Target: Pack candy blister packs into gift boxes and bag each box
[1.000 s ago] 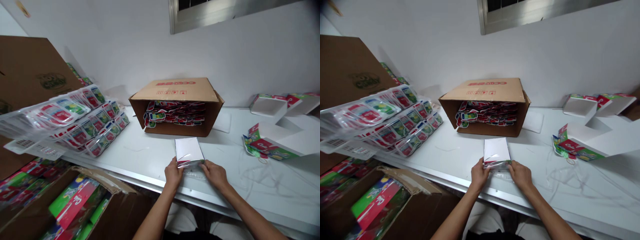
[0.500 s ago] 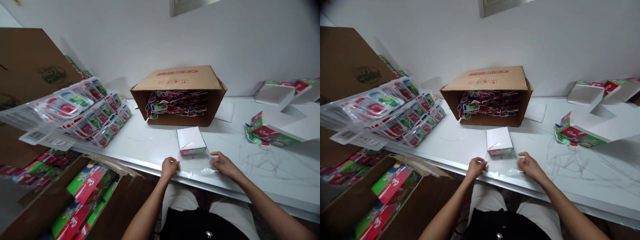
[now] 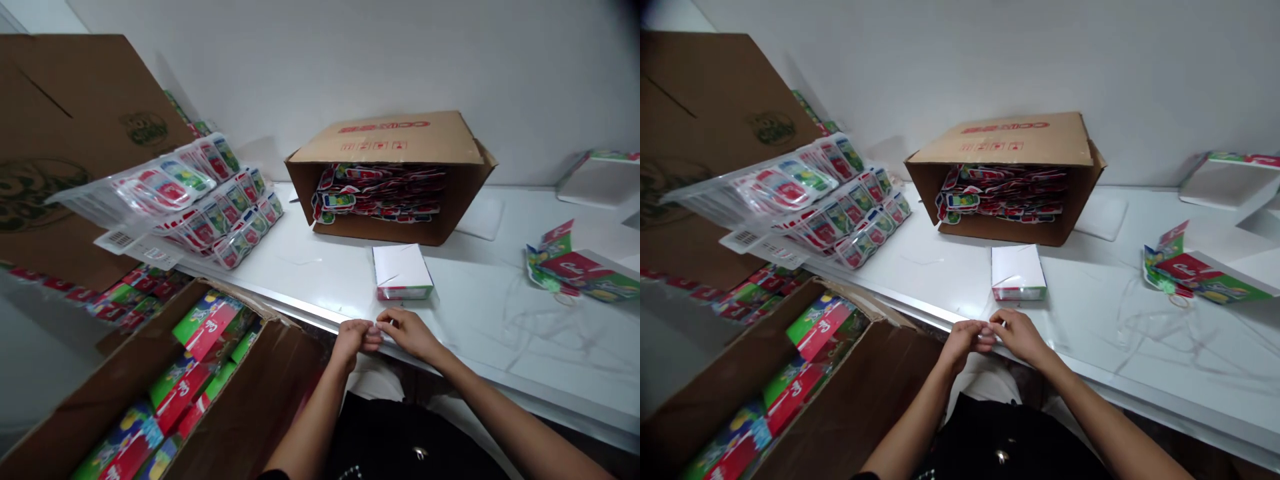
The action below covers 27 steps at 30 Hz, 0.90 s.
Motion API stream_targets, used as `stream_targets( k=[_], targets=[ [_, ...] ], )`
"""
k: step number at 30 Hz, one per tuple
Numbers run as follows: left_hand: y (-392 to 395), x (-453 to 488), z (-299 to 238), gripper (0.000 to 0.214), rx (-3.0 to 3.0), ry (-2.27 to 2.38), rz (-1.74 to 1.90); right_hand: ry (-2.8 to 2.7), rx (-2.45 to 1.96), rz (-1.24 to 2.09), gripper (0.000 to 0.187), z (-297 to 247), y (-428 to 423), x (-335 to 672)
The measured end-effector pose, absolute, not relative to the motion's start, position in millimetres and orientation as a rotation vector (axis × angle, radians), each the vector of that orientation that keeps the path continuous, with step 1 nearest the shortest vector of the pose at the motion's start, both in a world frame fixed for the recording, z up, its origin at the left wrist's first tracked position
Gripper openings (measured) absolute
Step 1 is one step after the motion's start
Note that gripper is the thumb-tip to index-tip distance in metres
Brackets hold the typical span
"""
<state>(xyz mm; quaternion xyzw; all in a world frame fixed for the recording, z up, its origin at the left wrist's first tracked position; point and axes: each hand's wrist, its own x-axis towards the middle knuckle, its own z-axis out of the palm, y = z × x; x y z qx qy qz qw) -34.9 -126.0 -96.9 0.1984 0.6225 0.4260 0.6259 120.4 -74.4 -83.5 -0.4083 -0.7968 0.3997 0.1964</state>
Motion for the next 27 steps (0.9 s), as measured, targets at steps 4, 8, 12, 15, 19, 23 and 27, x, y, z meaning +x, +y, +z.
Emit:
stream_targets(
  k=[4,8,12,15,19,23,27],
  targets=[
    [-126.0,-34.3,-94.3,0.018,0.429,1.398,1.009,-2.349,-1.163,1.064,0.015,-99.8,-79.0,103.6],
    [-124.0,-30.2,-94.3,0.016,0.406,1.376,1.016,-2.441,-1.147,0.958,0.011,-98.5,-84.8,104.0],
    [-121.8,-27.8,-94.5,0.013,0.390,1.360,1.032,-2.507,-1.132,0.850,0.015,-100.2,-87.3,106.7],
    [-120.7,-26.2,-95.8,0.012,0.387,1.356,1.035,-2.535,-1.111,0.812,0.015,-104.2,-88.0,108.3],
    [-119.8,-22.9,-100.8,0.011,0.373,1.376,1.039,-2.548,-1.002,0.836,0.012,-101.8,-94.5,109.4],
    [-121.2,-25.9,-103.6,0.008,0.355,1.409,1.048,-2.239,-1.021,1.155,0.021,-87.2,-94.7,139.4],
    [-125.1,-35.2,-102.0,0.016,0.408,1.418,1.034,-1.834,-1.421,1.023,0.036,-80.2,-61.9,258.2]
  ],
)
